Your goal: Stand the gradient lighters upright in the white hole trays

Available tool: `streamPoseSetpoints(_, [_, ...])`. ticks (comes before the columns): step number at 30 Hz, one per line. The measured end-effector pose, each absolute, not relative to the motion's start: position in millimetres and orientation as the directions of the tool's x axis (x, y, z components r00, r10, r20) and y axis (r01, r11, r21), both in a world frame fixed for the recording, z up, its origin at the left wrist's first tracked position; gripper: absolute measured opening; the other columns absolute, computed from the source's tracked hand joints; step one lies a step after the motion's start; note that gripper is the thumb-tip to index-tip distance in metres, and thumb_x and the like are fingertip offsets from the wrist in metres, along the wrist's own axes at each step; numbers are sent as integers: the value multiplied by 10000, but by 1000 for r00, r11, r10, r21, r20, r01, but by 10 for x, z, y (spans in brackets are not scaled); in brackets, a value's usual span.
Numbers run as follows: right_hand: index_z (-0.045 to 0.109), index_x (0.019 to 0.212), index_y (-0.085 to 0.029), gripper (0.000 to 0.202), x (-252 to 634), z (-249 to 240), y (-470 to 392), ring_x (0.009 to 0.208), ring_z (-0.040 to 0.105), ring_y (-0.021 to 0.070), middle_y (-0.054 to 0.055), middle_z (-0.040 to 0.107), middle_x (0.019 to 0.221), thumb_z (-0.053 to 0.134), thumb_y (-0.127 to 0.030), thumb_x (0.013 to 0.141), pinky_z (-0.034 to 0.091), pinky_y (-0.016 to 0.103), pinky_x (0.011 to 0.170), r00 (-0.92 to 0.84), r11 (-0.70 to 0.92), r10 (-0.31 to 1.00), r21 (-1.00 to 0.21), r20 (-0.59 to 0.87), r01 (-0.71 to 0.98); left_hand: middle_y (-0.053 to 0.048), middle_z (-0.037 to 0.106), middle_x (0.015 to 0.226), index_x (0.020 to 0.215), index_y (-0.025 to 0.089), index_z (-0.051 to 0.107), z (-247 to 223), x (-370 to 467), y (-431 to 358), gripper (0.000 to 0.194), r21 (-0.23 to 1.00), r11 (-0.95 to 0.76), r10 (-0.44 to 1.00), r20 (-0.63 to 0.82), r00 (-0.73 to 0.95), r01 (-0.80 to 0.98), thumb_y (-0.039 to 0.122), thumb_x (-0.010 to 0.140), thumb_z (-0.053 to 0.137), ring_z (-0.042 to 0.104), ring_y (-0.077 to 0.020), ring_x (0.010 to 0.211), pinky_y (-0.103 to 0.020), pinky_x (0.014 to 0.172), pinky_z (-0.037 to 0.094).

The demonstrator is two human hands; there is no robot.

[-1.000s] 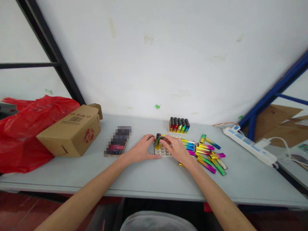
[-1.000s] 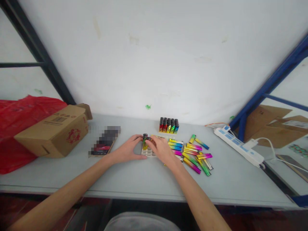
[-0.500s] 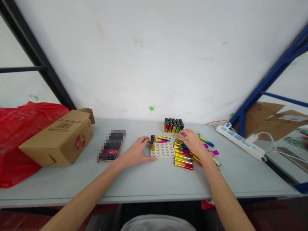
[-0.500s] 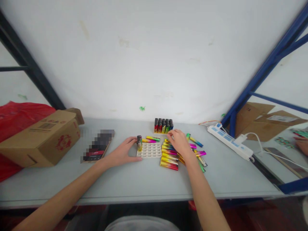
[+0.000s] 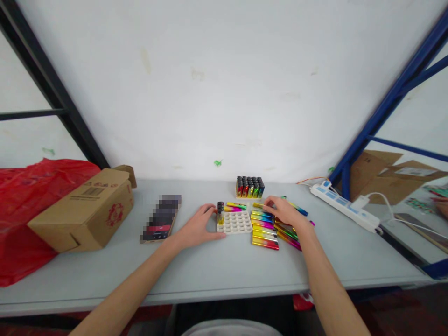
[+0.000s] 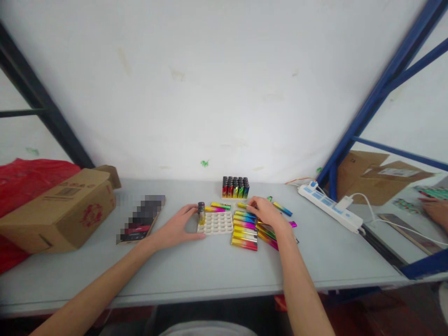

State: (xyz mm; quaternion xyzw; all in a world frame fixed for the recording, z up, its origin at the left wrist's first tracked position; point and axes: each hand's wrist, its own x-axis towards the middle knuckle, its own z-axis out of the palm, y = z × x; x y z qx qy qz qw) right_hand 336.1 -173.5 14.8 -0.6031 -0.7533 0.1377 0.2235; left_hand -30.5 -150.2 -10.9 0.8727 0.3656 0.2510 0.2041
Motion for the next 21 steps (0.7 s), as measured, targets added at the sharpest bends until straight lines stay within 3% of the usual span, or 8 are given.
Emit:
streamPoseSetpoints(3, [620,1041,-200,197,3317,155,-1743,819,685,222,67,751,913,530,-372,1006,498,337,774,-109,232,964,-561,245,794,-158,578,1410,1227,190,627,-107,-303,-1504,702,539,-648,743,293,602,537,615,718,856,578,-379,1325,-524,1168,471])
streamPoseSetpoints(7, [609,1040,-214,311,3168,151,-1723,626,546,174,-14,631,733,532,-511,988,413,301,630,2,267,931,-684,365,679,-159,575,1416,1211,200,626,-119,-310,-1496,675,536,-662,731,308,609,524,611,726,853,575,-377,1327,-527,1160,477])
streamPoseSetpoints(12, [572,768,-223,469,2841,122,-1684,616,463,155,-34,483,637,623,-670,901,382,284,593,158,278,916,-868,368,410,-160,581,1402,1217,201,624,-115,-313,-1494,684,529,-671,723,314,615,519,625,729,848,579,-377,1316,-518,1152,483])
streamPoseSetpoints(14, [528,737,-231,516,2707,122,-1691,640,500,160,-23,509,666,567,-710,924,422,286,615,137,295,930,-916,340,272,-155,584,1399,1226,205,622,-115,-312,-1495,688,526,-676,719,319,618,516,630,733,845,582,-372,1310,-512,1147,488])
streamPoseSetpoints(18, [567,897,-242,495,2480,157,-1742,633,565,151,-13,596,793,534,-734,934,486,294,625,4,264,964,-964,264,-26,-153,573,1406,1223,200,617,-126,-311,-1490,685,513,-679,717,308,626,525,633,742,840,579,-366,1315,-503,1149,486])
streamPoseSetpoints(21, [546,940,-255,466,2354,172,-1782,481,387,106,-74,464,665,565,-720,924,370,248,485,-49,204,977,-975,209,-86,-147,576,1402,1229,204,613,-139,-312,-1485,678,507,-685,713,318,625,523,617,744,846,581,-360,1313,-503,1148,486])
